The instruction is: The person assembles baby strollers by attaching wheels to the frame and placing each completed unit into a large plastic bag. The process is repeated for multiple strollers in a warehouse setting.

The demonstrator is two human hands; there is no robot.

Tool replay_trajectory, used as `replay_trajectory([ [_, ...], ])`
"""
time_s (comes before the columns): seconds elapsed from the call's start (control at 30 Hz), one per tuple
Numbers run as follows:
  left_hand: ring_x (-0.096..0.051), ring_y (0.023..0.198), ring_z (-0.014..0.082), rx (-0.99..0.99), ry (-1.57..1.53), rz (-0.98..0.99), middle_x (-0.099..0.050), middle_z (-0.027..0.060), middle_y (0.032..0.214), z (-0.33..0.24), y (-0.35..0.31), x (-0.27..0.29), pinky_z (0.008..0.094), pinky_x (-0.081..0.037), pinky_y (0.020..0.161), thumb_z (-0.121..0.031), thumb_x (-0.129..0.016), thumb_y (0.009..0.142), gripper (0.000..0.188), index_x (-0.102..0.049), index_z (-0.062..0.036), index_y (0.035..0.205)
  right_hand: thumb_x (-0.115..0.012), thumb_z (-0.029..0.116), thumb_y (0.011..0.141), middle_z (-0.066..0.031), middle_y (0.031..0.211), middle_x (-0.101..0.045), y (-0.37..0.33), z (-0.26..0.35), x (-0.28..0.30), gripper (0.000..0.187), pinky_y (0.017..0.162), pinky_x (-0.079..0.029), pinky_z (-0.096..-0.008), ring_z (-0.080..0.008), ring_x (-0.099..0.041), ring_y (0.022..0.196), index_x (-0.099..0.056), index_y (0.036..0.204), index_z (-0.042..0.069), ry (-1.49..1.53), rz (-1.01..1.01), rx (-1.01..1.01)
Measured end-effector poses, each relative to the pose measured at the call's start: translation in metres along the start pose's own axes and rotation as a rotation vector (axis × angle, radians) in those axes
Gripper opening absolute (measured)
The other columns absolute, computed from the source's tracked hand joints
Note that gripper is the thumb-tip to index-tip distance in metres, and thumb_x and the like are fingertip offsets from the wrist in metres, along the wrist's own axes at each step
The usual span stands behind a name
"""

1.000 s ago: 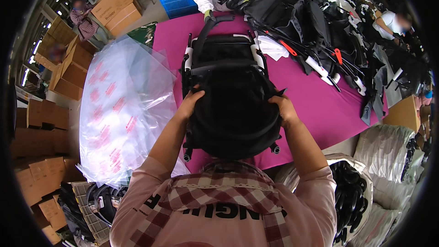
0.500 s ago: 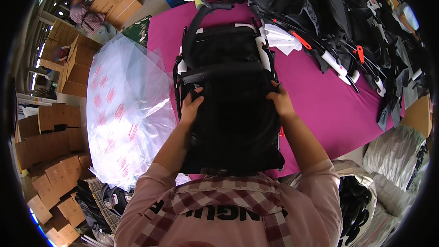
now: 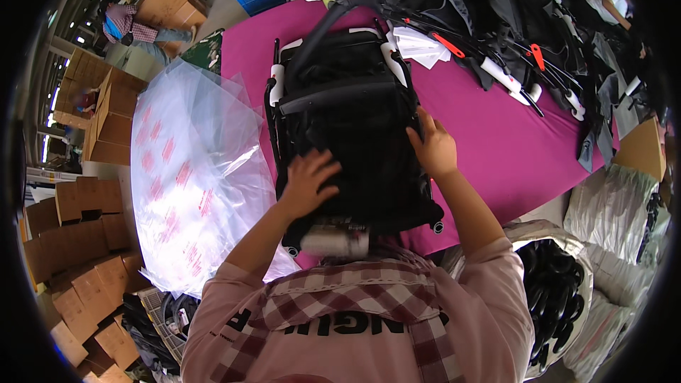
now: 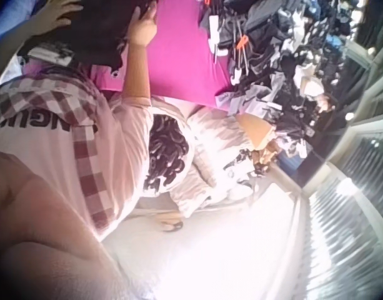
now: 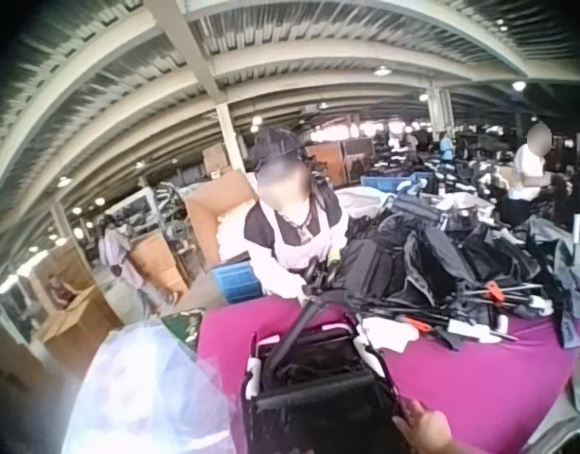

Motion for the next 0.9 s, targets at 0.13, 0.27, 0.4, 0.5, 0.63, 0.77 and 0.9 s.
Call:
replay_trajectory([
  [0.13,-0.023,0.142,0.032,0.064,-0.014,0.358,-0.038,0.0074,0.148,0.008,-0.007,-0.044,0.0586,-0.001,0.114,-0.06,-0.055,0.086,0.059,-0.056,-0.0248,0.132,-0.062,0.044,0.086,-0.014,0.147,-0.038,-0.067,-0.005,-0.045,0.059,0.108,-0.035,-0.0484,-0.0355,-0.03,0.139,-0.055,0.129,0.003,-0.257,0.34,0.343],
  [0.27,-0.023,0.143,0.0322,0.08,0.008,0.435,-0.04,0.0089,0.148,0.007,0.011,-0.047,0.0578,-0.004,0.114,-0.059,-0.059,0.083,0.06,-0.055,-0.026,0.134,-0.06,0.044,0.088,-0.0141,0.15,-0.034,-0.054,-0.017,-0.066,0.061,0.109,-0.034,-0.0474,-0.0358,-0.03,0.139,-0.053,0.132,0.003,-0.227,0.461,0.214],
  [0.4,-0.032,0.137,0.0327,0.133,-0.052,0.406,-0.045,0.0115,0.143,0.003,0.013,-0.022,0.0535,-0.013,0.114,-0.052,-0.064,0.082,0.062,-0.052,-0.0202,0.134,-0.062,0.038,0.087,-0.0143,0.149,-0.035,-0.072,0.012,-0.032,0.057,0.108,-0.036,-0.0448,-0.0381,-0.039,0.132,-0.053,0.132,0.004,0.016,0.336,0.194],
  [0.5,-0.041,0.13,0.0339,0.125,-0.177,0.171,-0.048,0.0144,0.137,-0.025,0.006,-0.002,0.0483,-0.024,0.11,-0.041,-0.065,0.085,0.055,-0.053,-0.0118,0.129,-0.064,0.023,0.087,-0.0174,0.135,-0.049,-0.133,0.009,0.02,0.039,0.094,-0.047,-0.041,-0.0366,-0.056,0.112,-0.059,0.121,0.005,0.201,-0.099,0.081],
  [0.63,-0.046,0.124,0.0339,-0.288,-0.377,-0.206,-0.051,0.0156,0.133,-0.121,-0.017,0.026,0.0449,-0.032,0.105,-0.021,-0.063,0.088,0.041,-0.054,-0.0054,0.125,-0.062,0.021,0.087,-0.0189,0.11,-0.063,-0.265,-0.079,0.029,0.028,0.087,-0.05,-0.0399,-0.0351,-0.063,0.098,-0.066,0.108,0.003,0.222,-0.247,-0.388],
  [0.77,-0.044,0.126,0.0325,-0.483,-0.433,-0.141,-0.05,0.014,0.133,-0.195,-0.047,0.016,0.0464,-0.026,0.109,-0.013,-0.06,0.088,0.035,-0.057,-0.003,0.121,-0.066,0.022,0.081,-0.0181,0.094,-0.067,-0.392,-0.127,0.076,0.023,0.087,-0.049,-0.0399,-0.0341,-0.064,0.094,-0.07,0.095,0.005,-0.005,-0.304,-0.652],
  [0.9,-0.045,0.123,0.0334,-0.525,-0.476,0.05,-0.051,0.0151,0.13,-0.229,-0.06,-0.009,0.0463,-0.03,0.107,-0.012,-0.061,0.087,0.033,-0.058,-0.0037,0.118,-0.068,0.022,0.076,-0.0142,0.118,-0.057,-0.469,-0.161,0.119,0.03,0.094,-0.044,-0.046,-0.0339,-0.051,0.113,-0.067,0.104,0.009,-0.293,-0.587,-0.882],
])
Point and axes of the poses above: each hand's wrist, its own y-axis towards the middle knuckle, its own x-axis out of the back of the hand, z = x × y, the point moved 4 cm from there along y, towards the middle knuckle
